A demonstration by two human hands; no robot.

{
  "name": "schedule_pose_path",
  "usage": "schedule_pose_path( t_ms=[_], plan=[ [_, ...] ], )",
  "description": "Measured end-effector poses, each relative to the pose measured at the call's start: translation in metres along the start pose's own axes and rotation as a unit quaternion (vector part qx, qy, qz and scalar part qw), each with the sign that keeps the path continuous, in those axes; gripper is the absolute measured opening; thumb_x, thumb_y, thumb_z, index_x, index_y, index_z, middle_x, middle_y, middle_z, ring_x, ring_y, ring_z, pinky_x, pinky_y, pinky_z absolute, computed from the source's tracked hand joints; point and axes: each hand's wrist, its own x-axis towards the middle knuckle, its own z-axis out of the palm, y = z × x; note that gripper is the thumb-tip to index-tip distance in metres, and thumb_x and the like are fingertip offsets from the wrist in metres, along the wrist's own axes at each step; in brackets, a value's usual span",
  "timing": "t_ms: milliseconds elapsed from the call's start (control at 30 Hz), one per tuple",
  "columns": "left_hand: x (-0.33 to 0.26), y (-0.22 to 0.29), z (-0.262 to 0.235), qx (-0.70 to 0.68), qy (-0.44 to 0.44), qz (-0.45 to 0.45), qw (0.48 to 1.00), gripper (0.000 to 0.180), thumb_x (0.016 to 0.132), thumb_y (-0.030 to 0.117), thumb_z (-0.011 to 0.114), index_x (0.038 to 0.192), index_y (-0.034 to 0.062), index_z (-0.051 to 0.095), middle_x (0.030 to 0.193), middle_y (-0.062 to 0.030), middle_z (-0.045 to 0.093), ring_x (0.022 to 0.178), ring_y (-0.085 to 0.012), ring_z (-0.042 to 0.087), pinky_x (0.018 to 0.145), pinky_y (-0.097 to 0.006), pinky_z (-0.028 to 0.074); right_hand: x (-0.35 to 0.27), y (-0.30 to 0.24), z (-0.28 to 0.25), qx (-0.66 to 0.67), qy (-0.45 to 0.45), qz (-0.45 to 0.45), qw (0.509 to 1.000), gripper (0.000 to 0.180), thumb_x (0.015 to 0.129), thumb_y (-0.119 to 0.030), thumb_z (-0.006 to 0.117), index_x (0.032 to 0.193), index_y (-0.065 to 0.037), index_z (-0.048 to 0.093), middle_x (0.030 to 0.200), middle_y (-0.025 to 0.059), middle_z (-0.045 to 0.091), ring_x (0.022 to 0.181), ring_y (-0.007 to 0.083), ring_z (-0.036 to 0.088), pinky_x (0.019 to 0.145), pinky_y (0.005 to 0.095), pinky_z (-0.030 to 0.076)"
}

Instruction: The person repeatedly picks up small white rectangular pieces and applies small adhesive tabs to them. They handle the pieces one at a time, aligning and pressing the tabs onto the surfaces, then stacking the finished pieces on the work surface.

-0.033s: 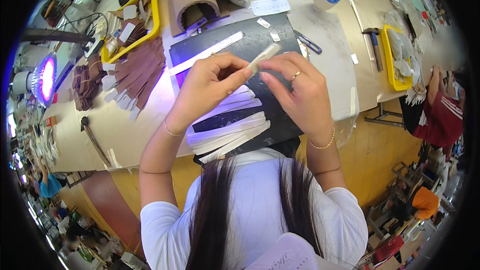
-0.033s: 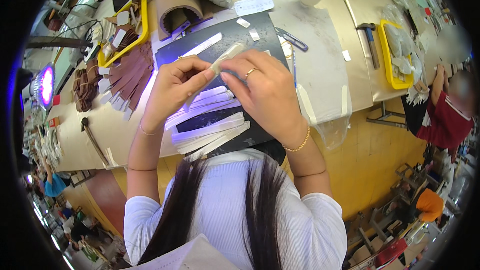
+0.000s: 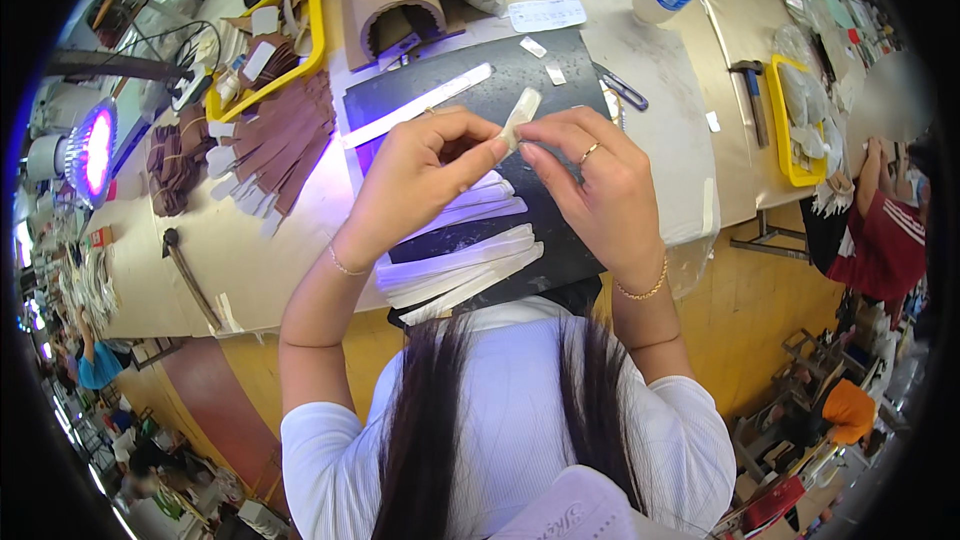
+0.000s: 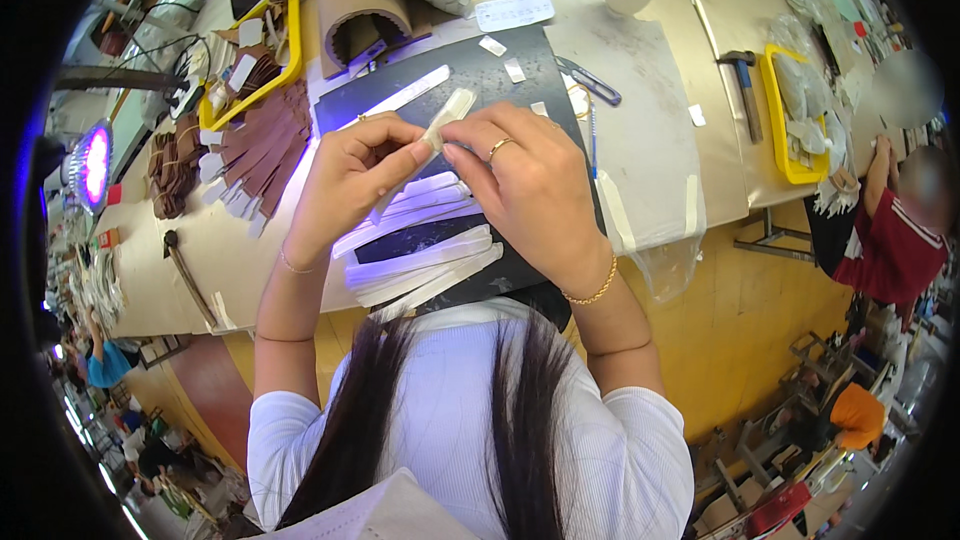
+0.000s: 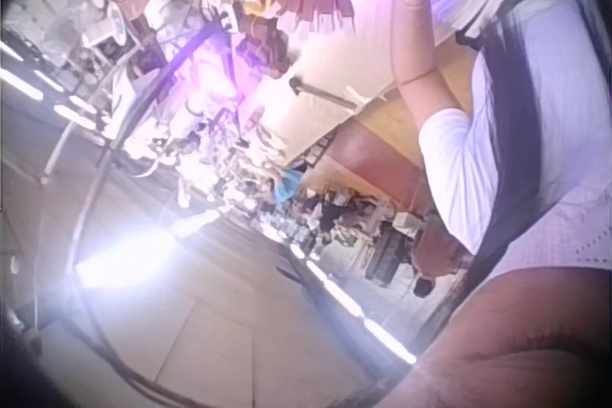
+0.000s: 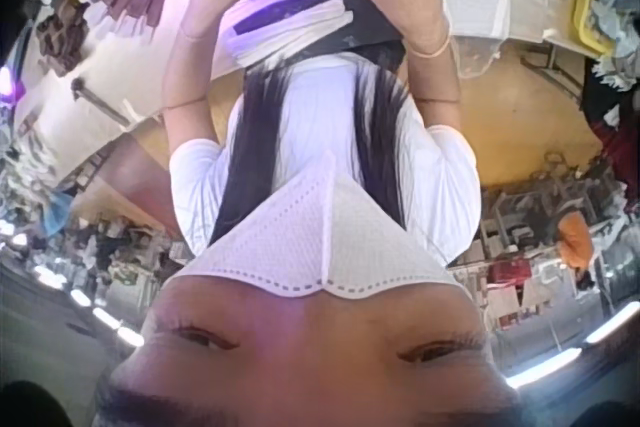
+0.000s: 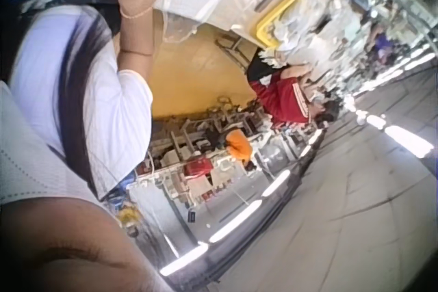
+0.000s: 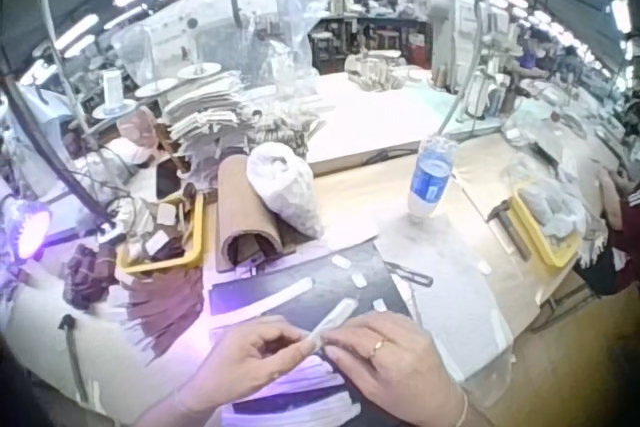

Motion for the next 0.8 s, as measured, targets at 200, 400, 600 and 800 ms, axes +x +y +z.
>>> schedule_pose_path(
  t_ms=[200,400,600,800],
  plan=[
    [-0.009,-0.004,0.000,0.100,0.013,0.098,0.990,0.019,0.095,0.015,0.067,0.103,-0.0021,0.070,0.080,-0.0076,0.059,0.068,-0.0149,0.054,0.062,-0.029,0.043,0.000,-0.002,0.007,0.020,0.004,0.001,1.000,0.012,0.085,-0.001,0.073,0.097,-0.001,0.073,0.088,0.0099,0.071,0.076,0.0237,0.068,0.069,0.0321,0.054],
    [-0.010,0.002,0.007,0.175,0.029,0.161,0.971,0.015,0.094,0.013,0.066,0.100,-0.0007,0.069,0.082,-0.0135,0.061,0.072,-0.0281,0.058,0.064,-0.037,0.045,-0.002,-0.001,-0.001,0.001,-0.018,-0.005,1.000,0.011,0.087,-0.005,0.073,0.097,-0.001,0.073,0.089,0.0100,0.072,0.078,0.0245,0.067,0.070,0.0318,0.052],
    [-0.011,0.002,0.008,0.191,0.039,0.175,0.965,0.013,0.093,0.012,0.067,0.097,-0.0001,0.069,0.083,-0.0139,0.062,0.075,-0.0315,0.061,0.065,-0.039,0.047,-0.003,0.003,0.004,0.029,0.005,-0.010,1.000,0.011,0.083,-0.007,0.075,0.094,-0.005,0.073,0.082,0.0064,0.068,0.071,0.0258,0.063,0.066,0.0361,0.049],
    [-0.013,0.003,0.009,0.214,0.049,0.173,0.960,0.013,0.091,0.012,0.068,0.096,-0.0005,0.069,0.082,-0.0138,0.061,0.072,-0.0312,0.061,0.063,-0.039,0.047,-0.001,0.003,0.005,-0.025,0.012,-0.039,0.999,0.010,0.083,-0.007,0.075,0.091,-0.005,0.072,0.082,0.0056,0.068,0.070,0.0237,0.064,0.067,0.0354,0.046]
  ],
)
